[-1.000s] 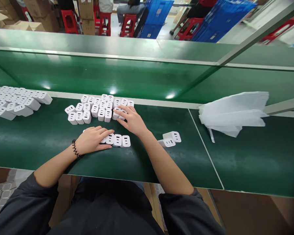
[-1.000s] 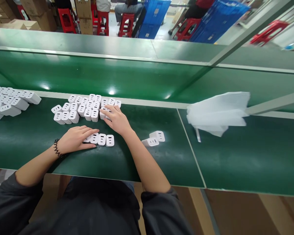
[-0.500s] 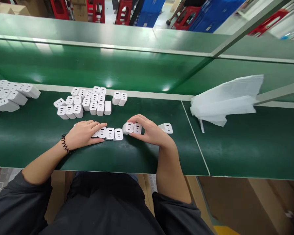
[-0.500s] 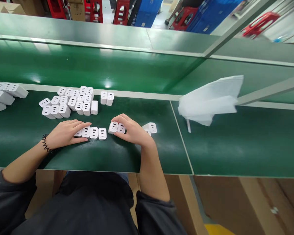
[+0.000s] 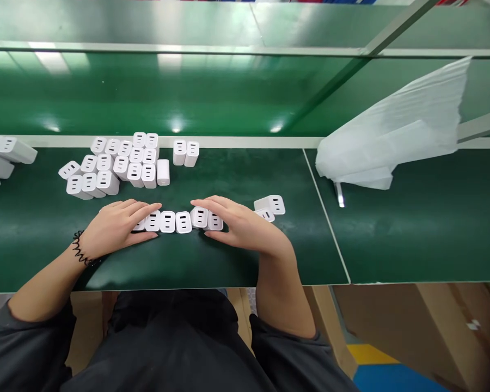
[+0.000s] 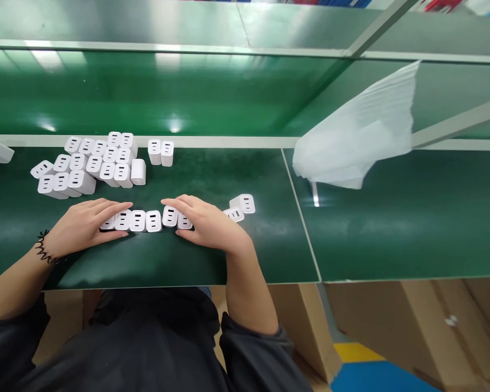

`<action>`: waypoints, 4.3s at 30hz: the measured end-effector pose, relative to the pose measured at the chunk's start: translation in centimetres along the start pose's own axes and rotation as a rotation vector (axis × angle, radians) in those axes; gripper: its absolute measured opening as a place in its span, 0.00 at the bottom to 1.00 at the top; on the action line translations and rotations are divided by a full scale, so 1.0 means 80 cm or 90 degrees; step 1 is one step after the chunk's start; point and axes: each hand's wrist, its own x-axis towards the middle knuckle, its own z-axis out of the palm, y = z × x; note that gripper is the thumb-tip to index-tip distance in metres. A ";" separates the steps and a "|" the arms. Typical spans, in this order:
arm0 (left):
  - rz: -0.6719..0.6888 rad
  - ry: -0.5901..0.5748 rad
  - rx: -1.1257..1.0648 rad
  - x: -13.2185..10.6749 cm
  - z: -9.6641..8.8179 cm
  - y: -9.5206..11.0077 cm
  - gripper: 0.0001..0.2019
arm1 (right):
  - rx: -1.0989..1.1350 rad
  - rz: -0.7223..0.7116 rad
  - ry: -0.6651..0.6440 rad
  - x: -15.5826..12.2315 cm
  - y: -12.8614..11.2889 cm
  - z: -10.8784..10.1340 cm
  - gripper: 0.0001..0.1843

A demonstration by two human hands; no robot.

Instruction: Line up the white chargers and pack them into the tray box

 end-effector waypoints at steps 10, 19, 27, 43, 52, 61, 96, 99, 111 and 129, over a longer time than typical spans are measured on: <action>0.006 -0.016 0.016 -0.001 0.000 -0.001 0.26 | -0.014 -0.030 -0.015 0.002 -0.005 0.006 0.32; 0.005 -0.019 0.017 -0.001 -0.001 -0.001 0.26 | -0.004 -0.007 -0.020 0.002 -0.002 0.005 0.35; 0.000 -0.019 0.015 -0.002 0.000 -0.002 0.26 | 0.001 -0.005 -0.015 0.005 0.001 0.007 0.33; -0.014 -0.013 -0.028 -0.003 -0.006 0.002 0.27 | 0.005 0.045 -0.034 0.000 0.016 0.007 0.30; 0.020 -0.013 -0.014 -0.004 -0.008 0.004 0.26 | -0.066 0.105 0.045 0.007 0.018 0.012 0.28; 0.032 -0.032 -0.041 -0.005 -0.009 0.000 0.27 | -0.069 0.085 0.040 0.010 0.013 0.014 0.28; 0.155 0.061 -0.083 0.000 0.004 0.051 0.23 | -0.058 0.089 -0.066 -0.014 0.011 0.005 0.34; 0.089 0.127 -0.095 0.003 0.008 0.064 0.32 | -0.060 0.109 -0.058 -0.014 0.004 0.006 0.36; 0.037 0.087 -0.093 0.010 0.024 0.080 0.35 | -0.189 0.092 0.028 0.007 -0.019 0.020 0.26; 0.023 0.114 -0.049 0.022 0.027 0.070 0.28 | -0.075 0.009 -0.037 0.002 -0.026 0.011 0.29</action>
